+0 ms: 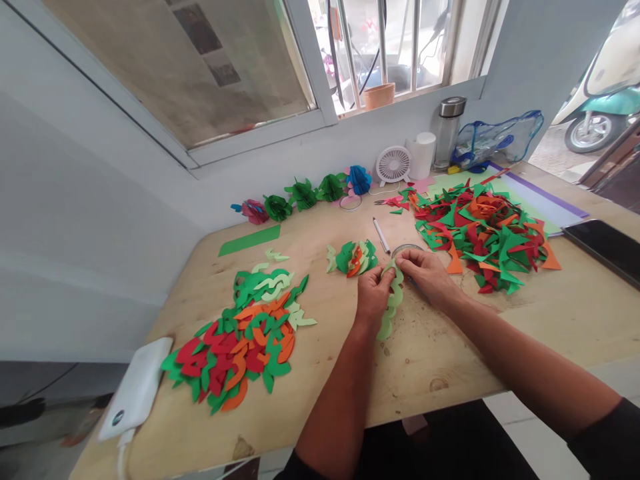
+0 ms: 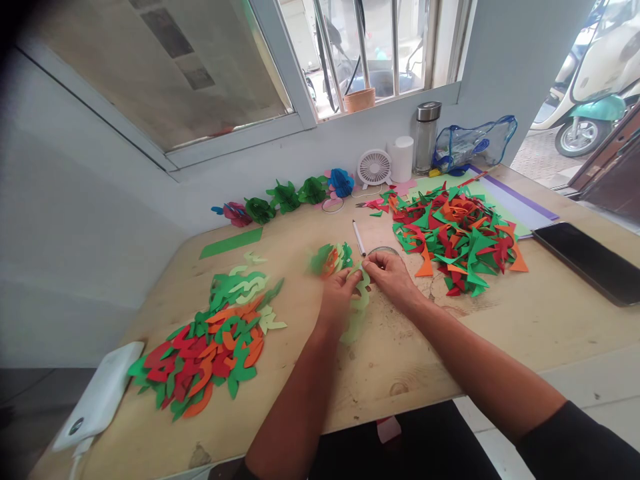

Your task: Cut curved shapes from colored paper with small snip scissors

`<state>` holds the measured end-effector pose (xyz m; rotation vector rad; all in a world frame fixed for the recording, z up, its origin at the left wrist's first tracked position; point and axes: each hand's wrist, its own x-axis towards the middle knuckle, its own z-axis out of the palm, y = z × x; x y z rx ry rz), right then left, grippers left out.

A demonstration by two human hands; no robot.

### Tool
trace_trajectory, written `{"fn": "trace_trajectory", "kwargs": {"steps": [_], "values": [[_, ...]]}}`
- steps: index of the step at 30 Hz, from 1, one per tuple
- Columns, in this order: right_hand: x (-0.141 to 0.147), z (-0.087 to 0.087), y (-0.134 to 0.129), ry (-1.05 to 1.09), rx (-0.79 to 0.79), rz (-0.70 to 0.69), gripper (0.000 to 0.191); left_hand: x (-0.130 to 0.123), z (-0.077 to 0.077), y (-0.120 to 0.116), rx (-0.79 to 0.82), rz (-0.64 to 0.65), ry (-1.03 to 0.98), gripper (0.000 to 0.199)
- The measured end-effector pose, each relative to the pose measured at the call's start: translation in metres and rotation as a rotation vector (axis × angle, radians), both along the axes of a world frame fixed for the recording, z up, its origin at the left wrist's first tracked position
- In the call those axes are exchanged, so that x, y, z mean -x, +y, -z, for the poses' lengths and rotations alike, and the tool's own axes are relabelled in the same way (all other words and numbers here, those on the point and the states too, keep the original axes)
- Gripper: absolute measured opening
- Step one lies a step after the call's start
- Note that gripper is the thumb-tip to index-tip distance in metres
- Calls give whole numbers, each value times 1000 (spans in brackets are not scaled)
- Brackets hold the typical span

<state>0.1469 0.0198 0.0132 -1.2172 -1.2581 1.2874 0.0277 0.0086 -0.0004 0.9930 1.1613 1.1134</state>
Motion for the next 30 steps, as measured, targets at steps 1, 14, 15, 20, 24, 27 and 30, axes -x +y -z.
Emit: {"fn": "trace_trajectory", "kwargs": {"steps": [1, 14, 15, 20, 24, 27, 30], "values": [[0, -1, 0, 3, 4, -1, 27, 0, 0, 0, 2, 4, -6, 27], [3, 0, -1, 51, 2, 8, 27, 0, -3, -1, 22, 0, -20, 29], [3, 0, -1, 54, 7, 10, 26, 0, -3, -1, 12, 1, -21, 30], [3, 0, -1, 84, 36, 18, 27, 1, 0, 0, -26, 5, -7, 33], [3, 1, -1, 95, 19, 6, 24, 1, -1, 0, -43, -5, -4, 33], [4, 3, -1, 121, 21, 2, 22, 1, -2, 0, -45, -27, -19, 31], [4, 4, -1, 121, 28, -1, 22, 0, -2, 0, -48, -34, -33, 29]]}}
